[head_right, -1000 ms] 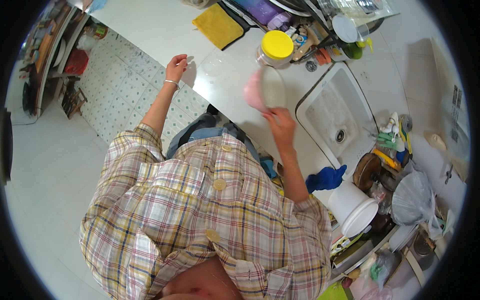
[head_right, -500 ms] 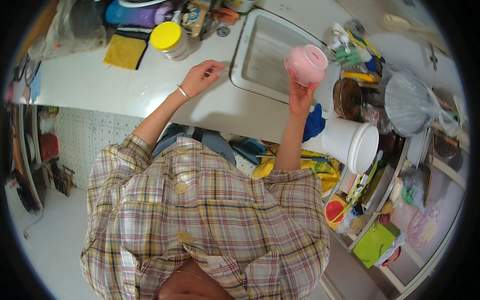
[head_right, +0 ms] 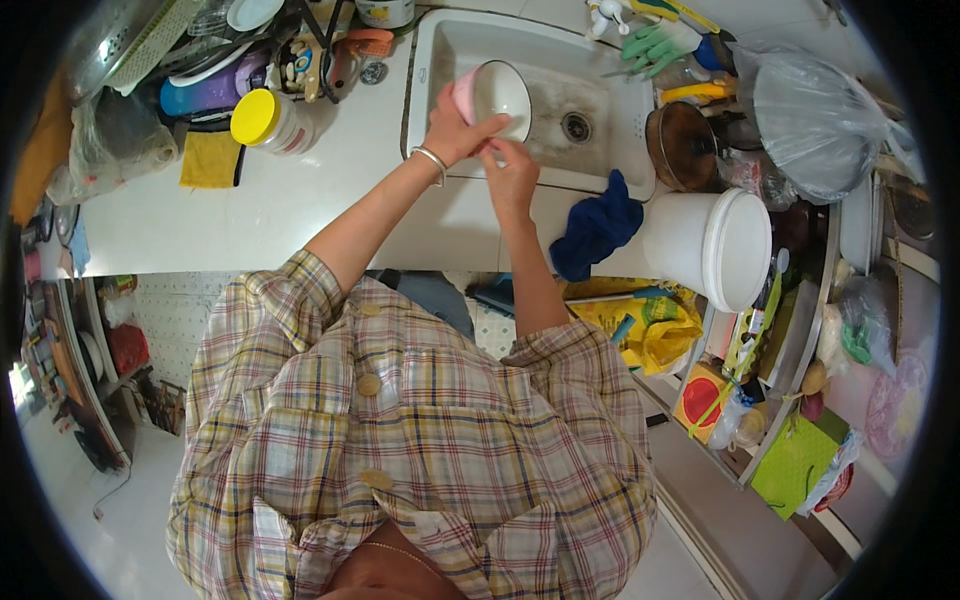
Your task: The person washes various items including plastic containers, a bowl, and a cup using a sponge and soapy water in a kitchen sink, then wipes the counter with a blue cloth.
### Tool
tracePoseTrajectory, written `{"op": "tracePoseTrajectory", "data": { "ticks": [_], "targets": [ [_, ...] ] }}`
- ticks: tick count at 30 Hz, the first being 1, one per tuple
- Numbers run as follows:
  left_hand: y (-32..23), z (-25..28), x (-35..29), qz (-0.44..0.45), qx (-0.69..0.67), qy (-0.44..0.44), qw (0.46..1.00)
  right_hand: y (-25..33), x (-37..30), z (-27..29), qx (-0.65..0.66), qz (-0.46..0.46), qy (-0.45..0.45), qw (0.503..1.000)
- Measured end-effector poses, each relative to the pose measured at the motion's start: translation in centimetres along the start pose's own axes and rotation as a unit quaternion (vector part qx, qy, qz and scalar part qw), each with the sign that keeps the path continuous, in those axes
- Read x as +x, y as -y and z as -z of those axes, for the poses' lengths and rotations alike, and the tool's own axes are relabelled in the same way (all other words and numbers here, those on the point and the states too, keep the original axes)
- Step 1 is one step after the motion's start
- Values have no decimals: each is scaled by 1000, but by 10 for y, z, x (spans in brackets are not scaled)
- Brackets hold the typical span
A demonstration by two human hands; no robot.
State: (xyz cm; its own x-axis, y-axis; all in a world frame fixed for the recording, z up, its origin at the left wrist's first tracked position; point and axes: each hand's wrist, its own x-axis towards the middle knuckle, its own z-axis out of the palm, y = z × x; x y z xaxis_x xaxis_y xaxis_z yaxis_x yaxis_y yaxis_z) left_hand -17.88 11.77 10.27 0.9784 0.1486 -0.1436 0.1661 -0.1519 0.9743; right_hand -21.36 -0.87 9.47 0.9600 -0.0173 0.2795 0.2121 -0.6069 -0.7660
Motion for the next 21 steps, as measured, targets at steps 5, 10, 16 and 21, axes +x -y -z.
{"op": "tracePoseTrajectory", "data": {
  "ticks": [5, 10, 16, 21],
  "targets": [
    [29, 18, -6, 53, -110, -14, 992, 0, -4, 25, 189, -57, 120, 973],
    [13, 37, 3, -280, 145, -85, 945, -141, -37, 99, -303, 63, -50, 950],
    [-35, 74, -7, -493, 391, -54, 776, -258, -119, 82, -507, 79, 17, 858],
    [-44, 130, -63, -422, 316, -52, 849, -151, -111, 2, -364, 255, 127, 887]
  ]
}}
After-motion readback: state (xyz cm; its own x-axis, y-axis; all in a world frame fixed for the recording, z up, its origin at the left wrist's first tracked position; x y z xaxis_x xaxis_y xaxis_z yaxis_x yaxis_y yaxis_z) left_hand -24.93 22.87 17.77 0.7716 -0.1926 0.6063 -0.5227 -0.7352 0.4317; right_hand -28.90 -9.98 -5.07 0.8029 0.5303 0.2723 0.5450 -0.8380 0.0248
